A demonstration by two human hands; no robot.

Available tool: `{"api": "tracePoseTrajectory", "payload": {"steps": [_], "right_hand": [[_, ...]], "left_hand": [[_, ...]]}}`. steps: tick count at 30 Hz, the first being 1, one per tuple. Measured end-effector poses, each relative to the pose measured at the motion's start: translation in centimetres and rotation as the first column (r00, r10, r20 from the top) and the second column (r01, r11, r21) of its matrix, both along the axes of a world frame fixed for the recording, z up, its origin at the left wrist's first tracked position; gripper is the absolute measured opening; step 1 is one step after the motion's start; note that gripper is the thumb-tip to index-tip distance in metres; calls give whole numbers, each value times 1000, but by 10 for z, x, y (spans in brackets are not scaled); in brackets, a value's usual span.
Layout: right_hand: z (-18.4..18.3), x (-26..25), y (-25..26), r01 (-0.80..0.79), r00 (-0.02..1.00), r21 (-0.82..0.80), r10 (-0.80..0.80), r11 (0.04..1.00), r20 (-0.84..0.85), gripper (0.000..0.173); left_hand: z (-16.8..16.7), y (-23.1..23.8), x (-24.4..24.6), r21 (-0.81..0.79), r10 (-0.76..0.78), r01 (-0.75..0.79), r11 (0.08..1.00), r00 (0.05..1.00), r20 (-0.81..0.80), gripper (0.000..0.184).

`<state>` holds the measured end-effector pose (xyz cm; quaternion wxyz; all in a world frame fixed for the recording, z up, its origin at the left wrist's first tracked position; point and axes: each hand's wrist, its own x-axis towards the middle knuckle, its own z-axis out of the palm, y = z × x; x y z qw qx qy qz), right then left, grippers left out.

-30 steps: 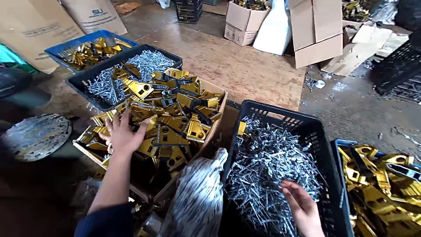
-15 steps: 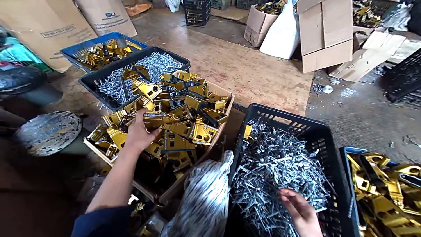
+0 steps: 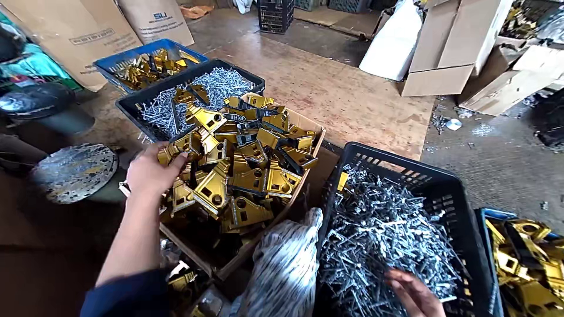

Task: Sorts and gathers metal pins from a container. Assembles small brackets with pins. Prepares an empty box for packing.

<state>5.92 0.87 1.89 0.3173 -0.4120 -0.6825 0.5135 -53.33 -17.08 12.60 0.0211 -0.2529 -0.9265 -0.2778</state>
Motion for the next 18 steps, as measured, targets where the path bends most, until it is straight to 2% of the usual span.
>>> {"api": "tracePoseTrajectory", "payload": {"steps": [3,7,10,14,16,18], "right_hand": [[0,-1,1,14,1000,-21,-14,1000,7,28],[2,-1,3,24,999,-49,-22,998,44,27],[2,3,6,29,998,-66,-24,997,63,27],[-2,6,6,44,997,-66,-40,997,59,27],[-2,7,7,49,997,-62,-46,997,57,26],[-3,4,9,51,997,-63,-47,997,63,26]], "left_hand": [[-26,18,-60,-114,9,-4,993,999,41,73],[-49,23,-73,-244,27,-26,969,1000,-1,42],[-46,8,-50,-225,-52,7,974,980,-193,33],[-13,-40,20,24,-107,132,991,888,-448,45],[3,-63,56,114,-150,233,966,861,-486,51],[15,-75,80,83,-293,355,931,865,-408,51]]}}
